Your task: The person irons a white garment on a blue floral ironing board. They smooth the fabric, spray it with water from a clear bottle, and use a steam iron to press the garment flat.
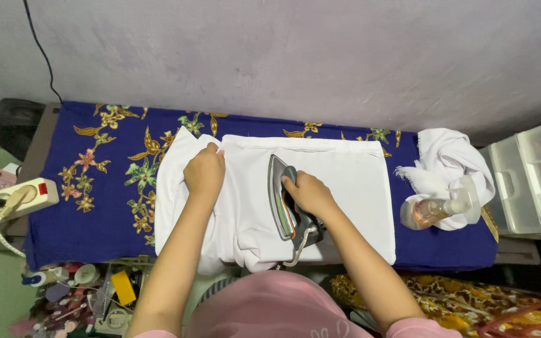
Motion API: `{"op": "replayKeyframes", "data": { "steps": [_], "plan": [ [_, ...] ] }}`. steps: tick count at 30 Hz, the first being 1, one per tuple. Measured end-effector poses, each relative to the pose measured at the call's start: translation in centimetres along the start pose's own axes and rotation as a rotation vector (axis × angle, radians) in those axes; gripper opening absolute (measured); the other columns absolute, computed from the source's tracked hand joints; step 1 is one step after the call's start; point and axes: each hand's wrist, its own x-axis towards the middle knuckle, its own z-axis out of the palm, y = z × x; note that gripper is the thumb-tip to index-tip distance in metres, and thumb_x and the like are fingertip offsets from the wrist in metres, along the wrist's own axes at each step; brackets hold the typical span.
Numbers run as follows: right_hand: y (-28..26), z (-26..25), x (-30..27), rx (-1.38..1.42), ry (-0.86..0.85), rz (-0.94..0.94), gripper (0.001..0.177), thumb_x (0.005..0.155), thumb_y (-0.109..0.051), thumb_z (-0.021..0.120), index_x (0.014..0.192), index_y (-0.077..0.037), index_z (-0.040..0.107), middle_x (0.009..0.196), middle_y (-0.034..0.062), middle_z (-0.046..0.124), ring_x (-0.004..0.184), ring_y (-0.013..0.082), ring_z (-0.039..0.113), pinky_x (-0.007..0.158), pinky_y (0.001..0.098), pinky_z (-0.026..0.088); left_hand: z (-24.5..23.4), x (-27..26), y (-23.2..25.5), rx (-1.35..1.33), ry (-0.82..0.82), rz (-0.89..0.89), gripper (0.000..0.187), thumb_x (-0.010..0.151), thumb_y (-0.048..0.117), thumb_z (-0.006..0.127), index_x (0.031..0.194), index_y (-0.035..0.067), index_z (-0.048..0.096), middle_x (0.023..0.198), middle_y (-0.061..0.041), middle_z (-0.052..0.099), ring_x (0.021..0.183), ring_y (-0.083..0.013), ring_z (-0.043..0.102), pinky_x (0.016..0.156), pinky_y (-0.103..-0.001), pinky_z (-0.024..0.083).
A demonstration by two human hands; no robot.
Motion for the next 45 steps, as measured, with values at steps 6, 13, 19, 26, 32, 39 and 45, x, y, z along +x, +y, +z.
{"op": "replayKeyframes", "data": {
  "steps": [6,13,19,26,32,39,45],
  "plan": [
    [-2.6,0.2,2.1,0.012,-0.038,0.03,0.052,0.098,-0.052,0.049,0.089,-0.002,0.065,0.059,0.011,0.069,0.064,0.0297,0.073,0.071,0.0444,0.056,-0.4,0.3,-0.6,-0.023,-0.04,0.0,0.024,0.097,0.033,0.066,0.1,0.009,0.067,0.083,-0.012,0.074,0.074,-0.0345,0.072,0.062,-0.048,0.056],
    [-4.9,0.1,1.8,0.026,-0.067,0.023,0.051,0.098,-0.051,0.049,0.09,-0.003,0.064,0.058,0.011,0.069,0.063,0.0292,0.073,0.071,0.0443,0.056,-0.7,0.3,-0.8,-0.068,-0.065,0.008,0.023,0.097,0.033,0.066,0.096,0.01,0.066,0.079,-0.011,0.073,0.071,-0.0339,0.071,0.06,-0.047,0.055],
    [-5.3,0.9,-0.1,-0.033,-0.11,-0.058,0.049,0.097,-0.05,0.05,0.092,-0.004,0.064,0.058,0.0098,0.07,0.063,0.0283,0.073,0.069,0.0435,0.056,-0.3,0.6,-1.5,-0.075,-0.079,0.008,0.024,0.096,0.034,0.067,0.098,0.01,0.066,0.08,-0.011,0.073,0.071,-0.0341,0.071,0.06,-0.047,0.055],
    [-7.6,1.4,2.9,-0.034,-0.109,-0.098,0.051,0.096,-0.052,0.051,0.088,-0.004,0.066,0.059,0.0091,0.07,0.064,0.0292,0.073,0.068,0.0439,0.056,-1.2,0.4,-0.4,-0.138,-0.08,0.039,0.031,0.095,0.036,0.069,0.109,0.009,0.063,0.09,-0.012,0.075,0.075,-0.0333,0.072,0.06,-0.045,0.055],
    [-6.9,1.4,2.2,-0.08,-0.125,-0.121,0.052,0.098,-0.052,0.05,0.089,-0.003,0.065,0.061,0.011,0.07,0.066,0.0317,0.073,0.069,0.0454,0.056,-3.4,-2.4,-0.7,-0.048,-0.302,-0.024,0.072,0.075,0.035,0.079,0.131,0.006,0.044,0.099,-0.018,0.072,0.082,-0.0363,0.071,0.065,-0.047,0.056],
    [-5.8,1.7,1.2,-0.135,-0.099,-0.2,0.054,0.098,-0.053,0.052,0.088,-0.002,0.066,0.063,0.0113,0.069,0.067,0.0334,0.071,0.067,0.0465,0.056,-3.2,-3.2,-2.0,-0.159,-0.333,-0.099,0.066,0.082,0.02,0.081,0.135,0.006,0.043,0.111,-0.021,0.072,0.094,-0.0405,0.071,0.076,-0.049,0.055],
    [-8.4,2.2,3.9,-0.079,-0.107,-0.138,0.051,0.099,-0.051,0.049,0.09,-0.003,0.065,0.059,0.0097,0.069,0.064,0.03,0.073,0.067,0.0446,0.056,-2.7,-3.5,-2.5,-0.252,-0.265,-0.134,0.067,0.078,0.018,0.084,0.132,0.006,0.045,0.116,-0.022,0.069,0.101,-0.041,0.068,0.083,-0.048,0.054]
  ]
}}
